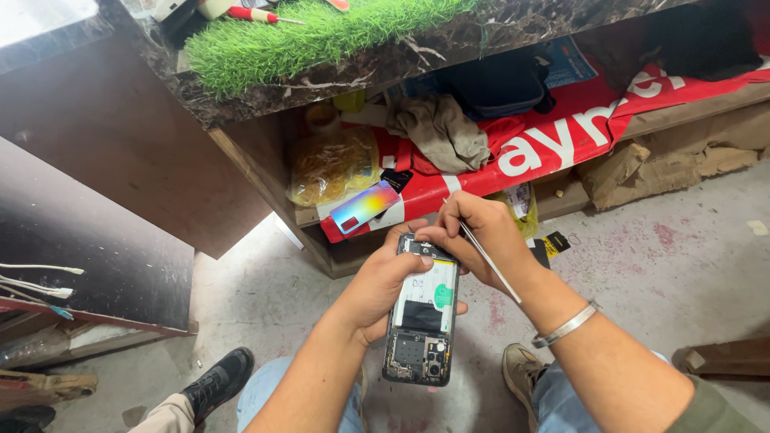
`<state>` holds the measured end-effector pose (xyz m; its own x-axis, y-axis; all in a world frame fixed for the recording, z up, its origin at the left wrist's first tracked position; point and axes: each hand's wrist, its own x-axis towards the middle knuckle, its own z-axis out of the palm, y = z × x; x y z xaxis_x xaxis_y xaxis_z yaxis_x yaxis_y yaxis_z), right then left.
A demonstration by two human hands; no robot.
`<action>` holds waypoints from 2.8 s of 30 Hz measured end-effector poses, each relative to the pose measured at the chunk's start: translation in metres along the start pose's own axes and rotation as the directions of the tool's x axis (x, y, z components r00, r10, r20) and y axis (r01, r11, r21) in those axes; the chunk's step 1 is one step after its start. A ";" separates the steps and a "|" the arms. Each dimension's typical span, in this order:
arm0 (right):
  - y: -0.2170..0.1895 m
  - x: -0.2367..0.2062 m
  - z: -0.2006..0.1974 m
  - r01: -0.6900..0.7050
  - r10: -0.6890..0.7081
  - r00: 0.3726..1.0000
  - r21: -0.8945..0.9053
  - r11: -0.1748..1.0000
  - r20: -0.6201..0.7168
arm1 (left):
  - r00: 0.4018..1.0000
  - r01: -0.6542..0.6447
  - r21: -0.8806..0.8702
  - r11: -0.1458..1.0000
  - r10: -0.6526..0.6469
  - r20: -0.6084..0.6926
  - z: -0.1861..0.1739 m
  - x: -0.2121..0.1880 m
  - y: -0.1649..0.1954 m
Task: The person holds an opened smartphone on their lap and uses a metal pry tool to work around the inside of the device, prying along the edges of the battery and internal components while rotating the phone to reach different sides.
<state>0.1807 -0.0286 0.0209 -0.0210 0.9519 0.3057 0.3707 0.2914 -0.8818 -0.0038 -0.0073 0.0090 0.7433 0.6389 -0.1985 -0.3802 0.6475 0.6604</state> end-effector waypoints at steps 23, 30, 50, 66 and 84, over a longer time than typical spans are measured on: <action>0.005 0.014 -0.032 -0.031 -0.156 0.954 0.605 0.796 0.254 | 0.997 -0.082 0.020 0.996 0.082 0.006 0.006 -0.002 0.004; 0.026 0.015 -0.049 0.038 0.028 0.993 0.556 0.831 -0.110 | 0.974 -0.221 -0.013 0.975 0.221 0.039 0.007 -0.007 0.016; -0.017 0.003 -0.012 0.549 -0.559 0.825 -0.349 0.759 0.083 | 0.986 -0.039 0.065 0.997 0.049 -0.161 0.000 0.000 0.007; -0.002 0.004 0.007 0.463 -0.464 0.881 -0.363 0.808 0.091 | 0.967 0.008 0.190 0.982 0.041 -0.252 -0.004 0.004 0.001; 0.031 0.001 -0.023 -0.077 -0.088 0.967 0.605 0.792 0.239 | 0.981 -0.121 0.032 0.992 0.125 -0.149 -0.004 0.004 0.011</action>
<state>0.2133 -0.0206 0.0022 -0.2747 0.9175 0.2876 -0.2669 0.2145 -0.9395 -0.0068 0.0039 0.0127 0.5995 0.7694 -0.2203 -0.4499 0.5516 0.7024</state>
